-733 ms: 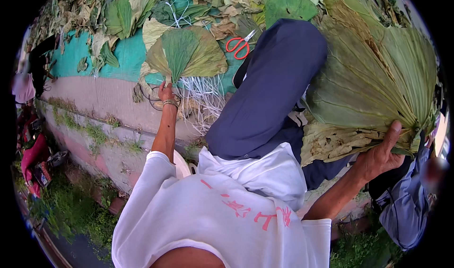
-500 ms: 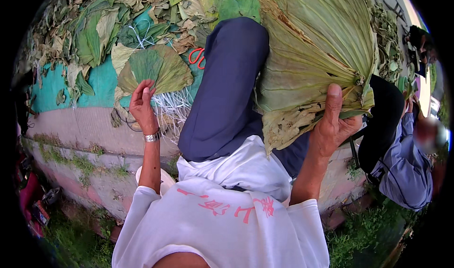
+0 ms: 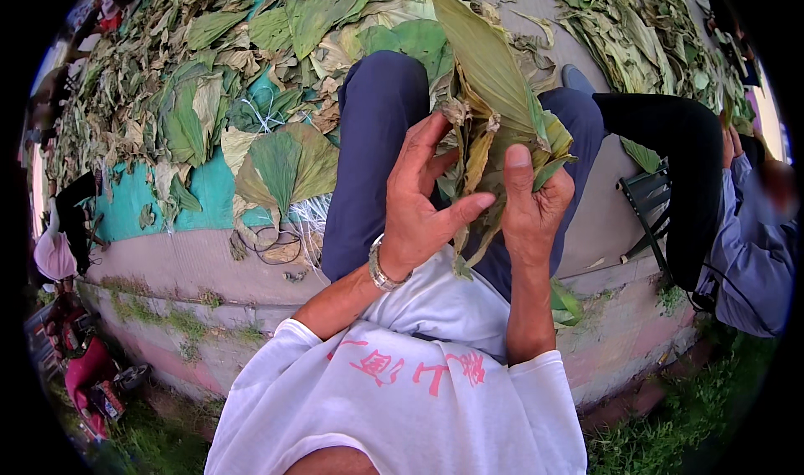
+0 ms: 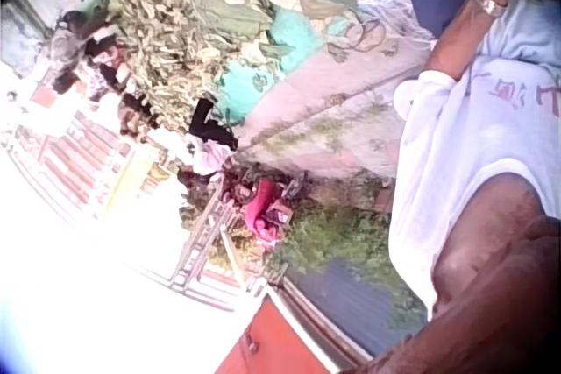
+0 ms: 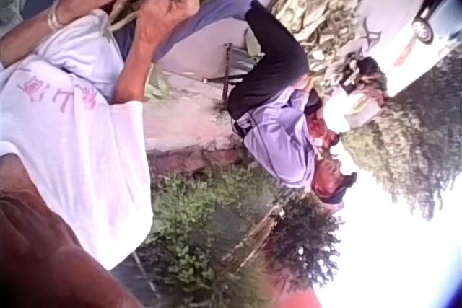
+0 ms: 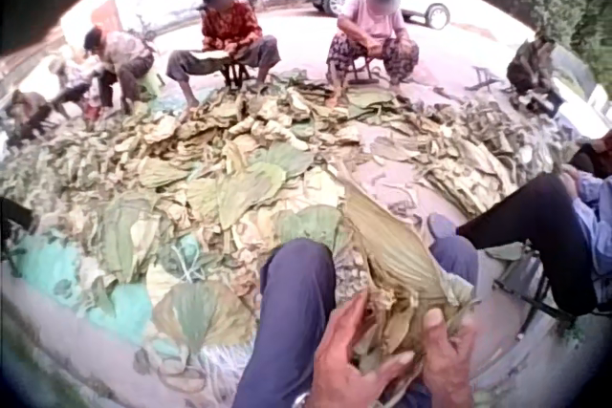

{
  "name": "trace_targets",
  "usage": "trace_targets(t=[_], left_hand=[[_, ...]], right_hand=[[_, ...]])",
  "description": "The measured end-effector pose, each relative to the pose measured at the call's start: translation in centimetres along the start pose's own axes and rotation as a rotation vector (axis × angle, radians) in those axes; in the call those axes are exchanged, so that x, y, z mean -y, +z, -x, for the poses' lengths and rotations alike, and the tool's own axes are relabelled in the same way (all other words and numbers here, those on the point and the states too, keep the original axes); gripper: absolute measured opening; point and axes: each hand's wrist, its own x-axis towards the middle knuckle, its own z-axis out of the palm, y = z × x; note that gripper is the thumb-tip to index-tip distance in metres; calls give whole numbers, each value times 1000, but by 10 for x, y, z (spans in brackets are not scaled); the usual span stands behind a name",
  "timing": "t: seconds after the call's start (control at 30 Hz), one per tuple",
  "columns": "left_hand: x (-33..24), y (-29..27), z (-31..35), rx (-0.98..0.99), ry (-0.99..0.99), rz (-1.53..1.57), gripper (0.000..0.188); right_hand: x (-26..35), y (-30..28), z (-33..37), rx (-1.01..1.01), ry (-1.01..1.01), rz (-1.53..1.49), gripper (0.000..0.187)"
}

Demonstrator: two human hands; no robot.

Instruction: The person stacks large green leaves together and ties them into bundles using white plastic strips.

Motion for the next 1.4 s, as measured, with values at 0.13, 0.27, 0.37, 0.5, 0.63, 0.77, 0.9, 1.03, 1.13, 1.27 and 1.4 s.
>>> trace_targets(t=[0.13,0.27,0.37,0.5,0.63,0.77,0.9,1.03,1.13,1.27,1.4], left_hand=[[7,13,-1,-60,-51,63,71],[7,20,-1,-65,-83,99,62],[12,28,-2,-72,-99,86,55],[6,28,-13,-80,-137,-13,41],[3,15,-25,-214,-242,43,14],[-1,-20,-44,-386,-149,245,19],[-29,-70,-55,-495,-58,251,26],[-55,-125,-47,-618,15,197,29],[-75,-158,-31,-701,79,160,31],[-94,-186,-7,-745,149,151,35],[-99,-194,8,-797,165,103,35]], right_hand=[[-6,-7,0,-9,45,-31,21],[-7,-9,-5,-149,130,-141,17],[-10,-16,-6,-206,162,-183,18],[-19,-23,-6,-168,149,-158,18],[-22,-34,-12,-209,145,-243,16],[-14,-53,-26,-406,138,-319,12],[-4,-69,-37,-448,33,-297,12],[13,-55,-40,-480,-51,-235,12],[18,-34,-33,-376,-173,-36,15],[22,2,-20,-193,-200,38,16],[22,27,-12,-37,-180,99,16]])
